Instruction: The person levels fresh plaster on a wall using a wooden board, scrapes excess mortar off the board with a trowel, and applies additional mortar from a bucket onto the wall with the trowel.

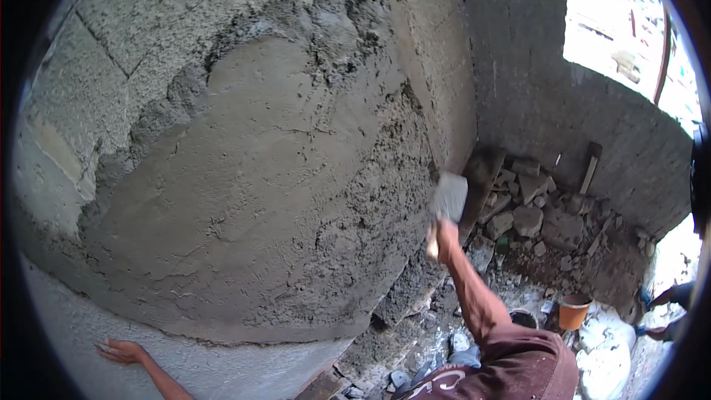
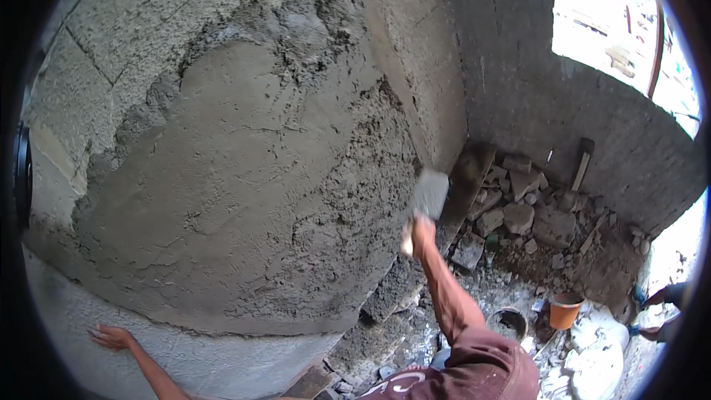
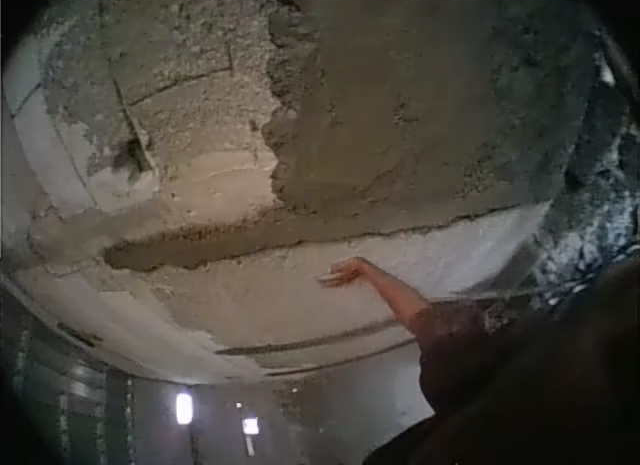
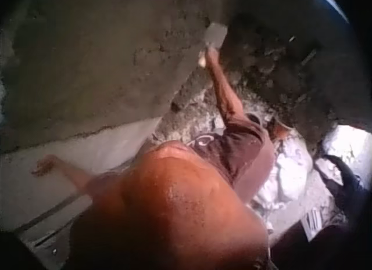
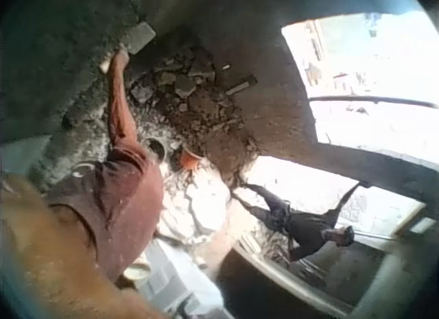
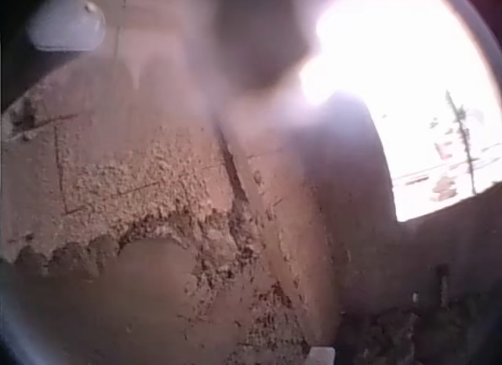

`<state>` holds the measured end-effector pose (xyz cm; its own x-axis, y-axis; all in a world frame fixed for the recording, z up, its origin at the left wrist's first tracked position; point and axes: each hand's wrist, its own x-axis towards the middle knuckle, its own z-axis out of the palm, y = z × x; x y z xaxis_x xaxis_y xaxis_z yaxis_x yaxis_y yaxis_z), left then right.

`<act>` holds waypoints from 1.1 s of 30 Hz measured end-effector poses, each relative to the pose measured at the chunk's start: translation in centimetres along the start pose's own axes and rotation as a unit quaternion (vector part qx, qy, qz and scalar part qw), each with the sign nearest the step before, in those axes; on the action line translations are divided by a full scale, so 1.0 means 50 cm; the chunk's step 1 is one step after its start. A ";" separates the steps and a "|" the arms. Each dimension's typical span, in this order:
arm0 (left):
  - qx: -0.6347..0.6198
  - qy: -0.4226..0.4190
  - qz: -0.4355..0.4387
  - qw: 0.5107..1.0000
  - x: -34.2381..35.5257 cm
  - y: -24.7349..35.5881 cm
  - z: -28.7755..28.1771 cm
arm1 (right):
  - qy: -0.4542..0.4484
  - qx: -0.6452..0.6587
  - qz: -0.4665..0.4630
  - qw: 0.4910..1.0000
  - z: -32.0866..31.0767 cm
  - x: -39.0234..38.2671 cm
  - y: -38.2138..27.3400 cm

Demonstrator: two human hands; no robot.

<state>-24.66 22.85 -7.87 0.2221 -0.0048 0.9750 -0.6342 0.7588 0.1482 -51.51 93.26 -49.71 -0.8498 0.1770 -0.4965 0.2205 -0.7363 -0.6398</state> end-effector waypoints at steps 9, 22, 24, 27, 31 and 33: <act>0.006 0.000 -0.046 0.999 -0.008 0.032 0.001 | -0.242 0.100 -0.099 0.960 0.392 0.042 -0.505; -0.021 0.030 -0.009 0.999 0.007 0.046 -0.015 | -0.240 0.109 -0.180 0.948 0.596 -0.065 -0.678; -0.019 0.034 -0.009 0.999 0.006 0.044 -0.012 | -0.289 0.112 -0.179 0.934 0.614 -0.085 -0.698; -0.032 0.029 -0.003 0.999 0.004 0.045 -0.013 | -0.348 0.111 -0.201 0.909 0.632 -0.152 -0.725; -0.037 0.029 -0.007 0.999 0.006 0.039 -0.023 | -0.477 0.143 -0.234 0.835 0.599 -0.308 -0.760; -0.038 0.028 -0.011 0.999 0.011 0.041 -0.023 | -0.414 0.136 -0.472 0.766 0.537 -0.365 -0.774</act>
<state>-24.98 25.14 -7.21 0.2765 0.0129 0.9609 -0.5719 0.8058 0.1537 -57.39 100.97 -0.15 -0.6058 0.3230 0.7271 -0.6925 -0.6641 -0.2820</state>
